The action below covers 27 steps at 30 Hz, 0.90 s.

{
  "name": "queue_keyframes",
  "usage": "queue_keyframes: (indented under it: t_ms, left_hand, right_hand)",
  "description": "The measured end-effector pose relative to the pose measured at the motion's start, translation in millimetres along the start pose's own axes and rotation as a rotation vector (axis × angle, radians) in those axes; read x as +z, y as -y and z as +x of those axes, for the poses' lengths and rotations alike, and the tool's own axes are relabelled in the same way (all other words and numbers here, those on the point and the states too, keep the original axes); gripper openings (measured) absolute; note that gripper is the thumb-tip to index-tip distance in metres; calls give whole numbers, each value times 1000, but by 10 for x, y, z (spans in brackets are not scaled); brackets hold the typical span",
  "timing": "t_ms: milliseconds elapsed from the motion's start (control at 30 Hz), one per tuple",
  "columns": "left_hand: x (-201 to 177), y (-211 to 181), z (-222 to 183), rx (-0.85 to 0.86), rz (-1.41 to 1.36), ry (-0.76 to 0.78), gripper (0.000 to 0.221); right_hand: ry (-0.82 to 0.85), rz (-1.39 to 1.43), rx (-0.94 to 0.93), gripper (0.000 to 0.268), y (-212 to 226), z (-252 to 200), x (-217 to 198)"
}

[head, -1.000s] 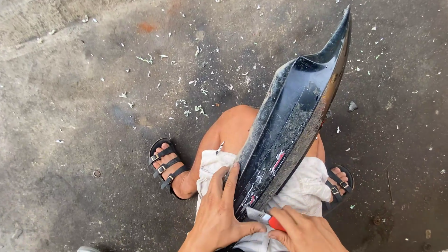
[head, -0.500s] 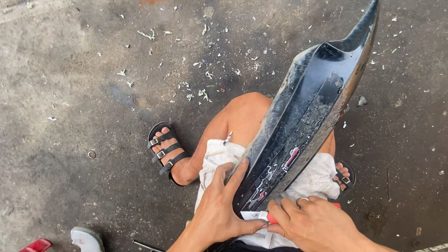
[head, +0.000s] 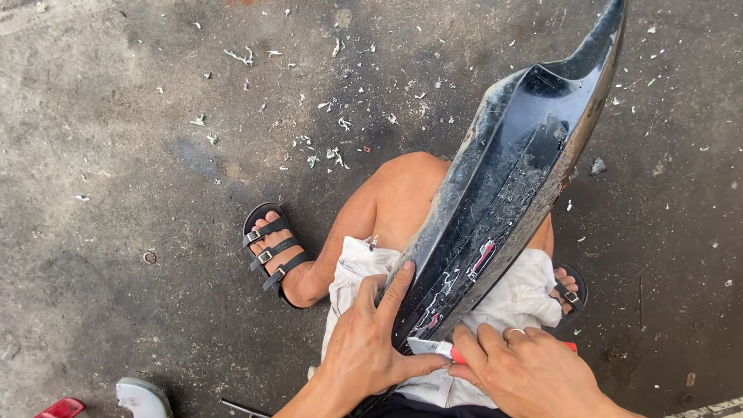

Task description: Removing stickers from a motorcycle fairing using a utility knife

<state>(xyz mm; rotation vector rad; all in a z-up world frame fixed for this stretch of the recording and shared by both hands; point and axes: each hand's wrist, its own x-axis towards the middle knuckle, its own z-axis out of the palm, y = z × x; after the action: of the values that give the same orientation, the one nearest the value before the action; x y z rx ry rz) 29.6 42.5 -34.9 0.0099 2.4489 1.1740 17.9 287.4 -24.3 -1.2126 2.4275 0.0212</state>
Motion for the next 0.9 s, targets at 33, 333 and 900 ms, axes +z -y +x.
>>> queue_keyframes:
  t_ms: [33,333,900]
  left_hand:
    - [23,-2,2,0,1,2,120]
    - [57,-150,41,12,82,-118,98]
    - [109,-39,29,27,90,-12,127]
  right_hand:
    - [0,2,1,53,-16,9,-26]
    - [-124,42,199,56,-59,73,-79]
    - [23,94,16,56,-36,-62,185]
